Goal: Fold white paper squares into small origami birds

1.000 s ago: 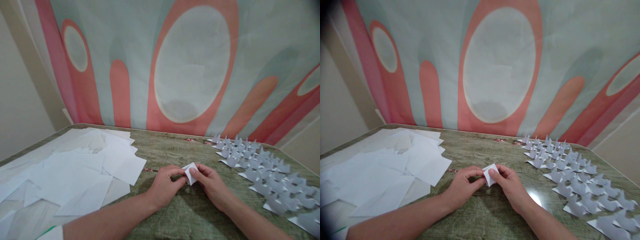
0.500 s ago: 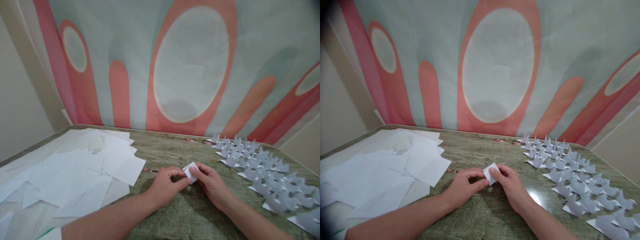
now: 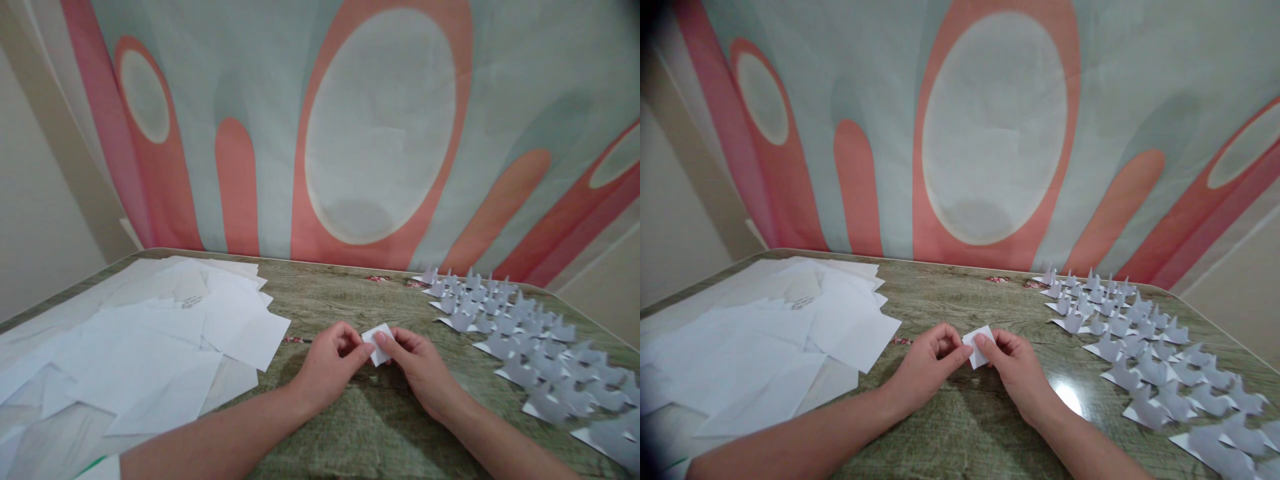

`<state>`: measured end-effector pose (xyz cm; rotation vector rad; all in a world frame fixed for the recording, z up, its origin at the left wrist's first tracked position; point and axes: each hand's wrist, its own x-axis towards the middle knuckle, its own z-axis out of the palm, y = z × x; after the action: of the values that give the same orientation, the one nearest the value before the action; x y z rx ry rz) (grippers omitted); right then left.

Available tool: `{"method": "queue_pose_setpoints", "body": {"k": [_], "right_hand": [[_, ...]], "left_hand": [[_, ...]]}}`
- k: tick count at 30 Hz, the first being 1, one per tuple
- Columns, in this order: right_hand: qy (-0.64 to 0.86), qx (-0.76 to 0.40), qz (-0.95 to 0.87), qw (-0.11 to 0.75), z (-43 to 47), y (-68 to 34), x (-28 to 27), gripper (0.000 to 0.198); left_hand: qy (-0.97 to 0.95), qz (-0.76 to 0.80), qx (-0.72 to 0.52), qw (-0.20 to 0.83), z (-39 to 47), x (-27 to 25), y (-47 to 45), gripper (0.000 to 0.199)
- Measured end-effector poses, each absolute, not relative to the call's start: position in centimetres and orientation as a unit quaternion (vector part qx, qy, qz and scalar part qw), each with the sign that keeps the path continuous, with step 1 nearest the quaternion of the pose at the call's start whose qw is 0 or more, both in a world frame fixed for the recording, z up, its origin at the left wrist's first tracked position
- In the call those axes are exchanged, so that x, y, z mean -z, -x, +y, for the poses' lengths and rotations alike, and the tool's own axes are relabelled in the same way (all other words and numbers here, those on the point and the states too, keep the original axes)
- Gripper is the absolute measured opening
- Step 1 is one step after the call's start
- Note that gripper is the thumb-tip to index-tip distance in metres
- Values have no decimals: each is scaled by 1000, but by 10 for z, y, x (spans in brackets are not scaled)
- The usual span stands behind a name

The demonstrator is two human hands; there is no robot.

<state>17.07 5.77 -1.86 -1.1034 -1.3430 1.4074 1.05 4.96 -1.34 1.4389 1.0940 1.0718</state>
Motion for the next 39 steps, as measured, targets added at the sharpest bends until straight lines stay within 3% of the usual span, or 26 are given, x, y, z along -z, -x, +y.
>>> {"method": "queue_pose_setpoints", "body": {"k": [12, 24, 33, 39], "right_hand": [[431, -568, -548, 438, 54, -170, 16, 22], [405, -593, -539, 440, 53, -170, 14, 20], [422, -578, -561, 416, 53, -169, 13, 22], [418, -615, -492, 453, 55, -171, 15, 22]], "left_hand": [[-688, 467, -352, 431, 45, 3, -10, 25], [-678, 488, -335, 437, 45, 3, -10, 19], [-698, 477, -321, 427, 44, 5, -11, 23], [-742, 471, -287, 381, 43, 6, -9, 31]]}}
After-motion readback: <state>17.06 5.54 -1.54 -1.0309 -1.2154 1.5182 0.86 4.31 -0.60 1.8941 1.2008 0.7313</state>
